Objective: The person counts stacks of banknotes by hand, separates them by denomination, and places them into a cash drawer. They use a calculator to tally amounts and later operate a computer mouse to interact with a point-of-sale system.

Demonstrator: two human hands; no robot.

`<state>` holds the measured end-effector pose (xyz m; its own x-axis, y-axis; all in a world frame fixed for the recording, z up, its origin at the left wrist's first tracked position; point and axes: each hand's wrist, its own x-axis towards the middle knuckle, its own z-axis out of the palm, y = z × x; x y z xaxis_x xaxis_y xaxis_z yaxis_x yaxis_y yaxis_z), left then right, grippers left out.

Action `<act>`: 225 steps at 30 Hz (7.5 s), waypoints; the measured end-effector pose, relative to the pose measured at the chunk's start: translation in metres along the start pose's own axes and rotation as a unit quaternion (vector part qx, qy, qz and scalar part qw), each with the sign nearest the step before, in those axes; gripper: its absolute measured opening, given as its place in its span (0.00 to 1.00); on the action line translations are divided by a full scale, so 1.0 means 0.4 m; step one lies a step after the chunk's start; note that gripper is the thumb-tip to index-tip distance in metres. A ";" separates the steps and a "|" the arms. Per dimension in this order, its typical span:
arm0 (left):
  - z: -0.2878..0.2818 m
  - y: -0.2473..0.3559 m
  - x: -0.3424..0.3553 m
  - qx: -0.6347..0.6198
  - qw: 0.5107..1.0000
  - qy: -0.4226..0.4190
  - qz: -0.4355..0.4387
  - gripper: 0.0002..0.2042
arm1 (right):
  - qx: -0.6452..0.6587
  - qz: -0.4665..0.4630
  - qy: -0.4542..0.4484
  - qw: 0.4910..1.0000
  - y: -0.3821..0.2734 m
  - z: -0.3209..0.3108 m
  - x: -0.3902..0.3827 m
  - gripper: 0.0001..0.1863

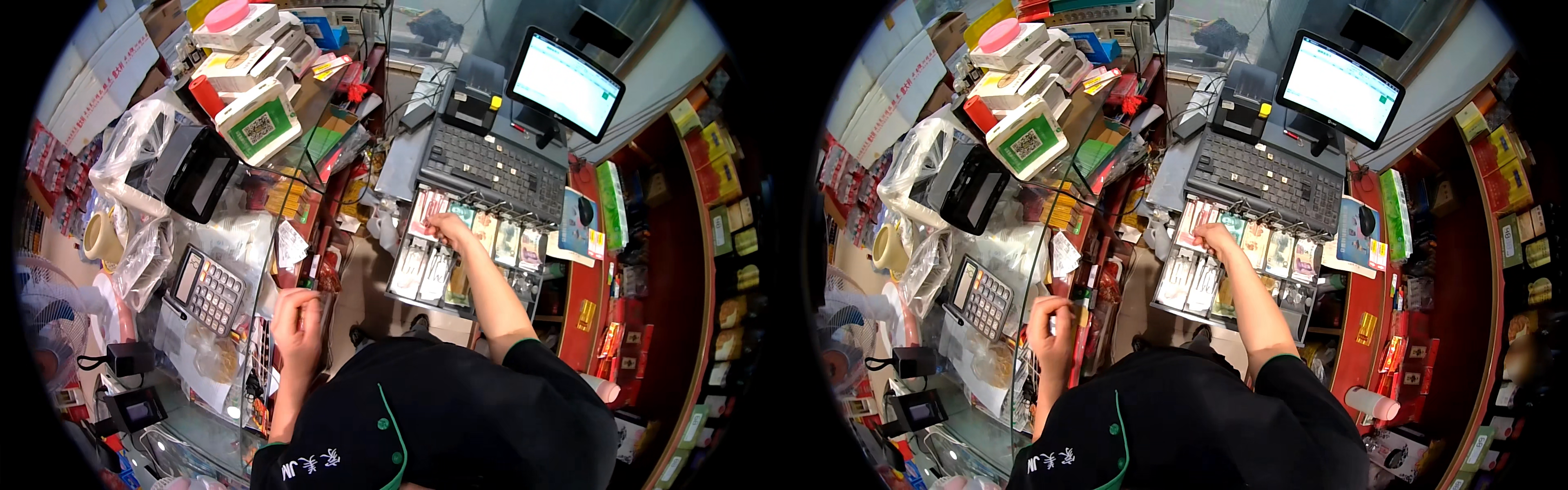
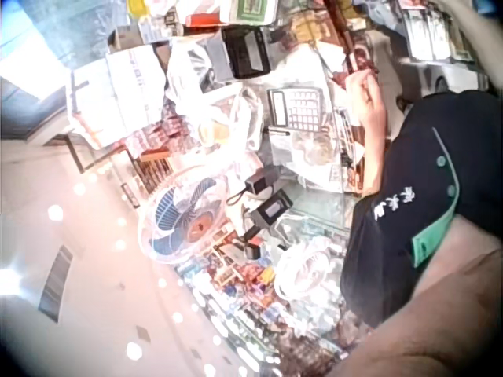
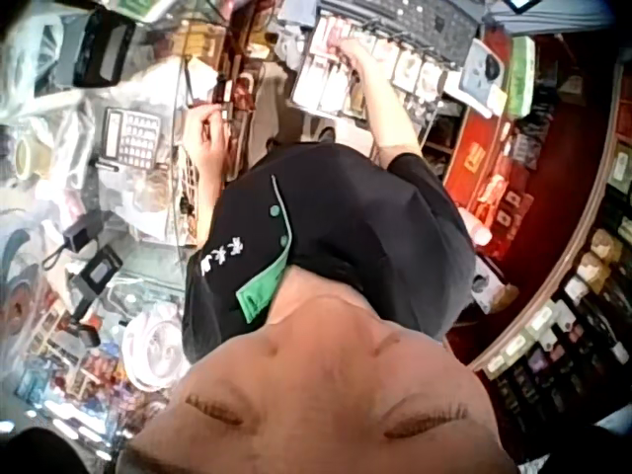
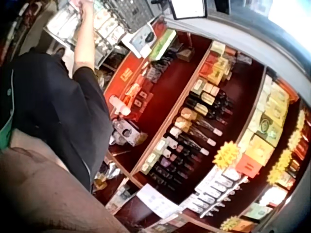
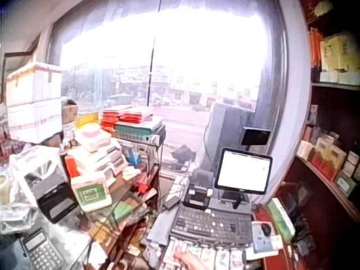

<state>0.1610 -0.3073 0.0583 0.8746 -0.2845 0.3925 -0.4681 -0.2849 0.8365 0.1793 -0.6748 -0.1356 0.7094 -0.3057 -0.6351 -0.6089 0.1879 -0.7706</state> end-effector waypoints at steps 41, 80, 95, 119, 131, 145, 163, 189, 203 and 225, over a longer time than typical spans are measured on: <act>0.201 -0.072 -0.154 0.005 0.969 -0.181 -0.167 0.04 | -0.600 -0.328 0.059 0.727 0.029 0.030 0.119 0.29; 0.284 -0.049 -0.023 -0.511 0.765 -0.036 -0.389 0.14 | 0.273 -0.219 -0.224 0.910 -0.089 0.141 -0.428 0.26; 0.131 -0.030 -0.035 -0.517 0.781 0.040 -0.349 0.11 | -0.154 -0.362 -0.218 0.893 -0.143 0.255 -0.410 0.17; 0.108 0.008 -0.021 -0.544 0.756 0.127 -0.342 0.07 | -0.044 -0.385 -0.280 0.878 -0.258 0.262 -0.433 0.09; 0.109 -0.008 -0.031 -0.531 0.771 0.097 -0.337 0.06 | -0.078 -0.434 -0.224 0.869 -0.247 0.268 -0.440 0.07; 0.107 0.022 -0.029 -0.549 0.756 0.113 -0.337 0.09 | -0.032 -0.404 -0.367 0.837 -0.248 0.231 -0.426 0.07; 0.134 0.021 -0.030 -0.211 0.969 0.028 -0.125 0.22 | -0.003 -0.340 -0.225 0.913 -0.201 0.246 -0.444 0.08; 0.143 -0.122 -0.093 -0.105 0.989 -0.034 -0.103 0.13 | -0.285 -0.362 0.340 0.820 0.061 0.085 0.150 0.11; -0.421 -0.181 -0.146 0.127 0.939 0.317 -0.036 0.14 | -0.661 -0.136 0.181 0.716 -0.179 0.115 -0.012 0.21; -0.554 -0.213 -0.175 0.124 0.930 0.337 -0.084 0.12 | -0.461 -0.649 -0.135 0.589 -0.260 0.869 -0.519 0.27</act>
<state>0.1674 -0.0601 0.0443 0.7798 0.3972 0.4839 -0.2588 -0.4992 0.8269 0.2190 -0.3064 0.0581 0.7446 0.5506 0.3774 0.6644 -0.6661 -0.3390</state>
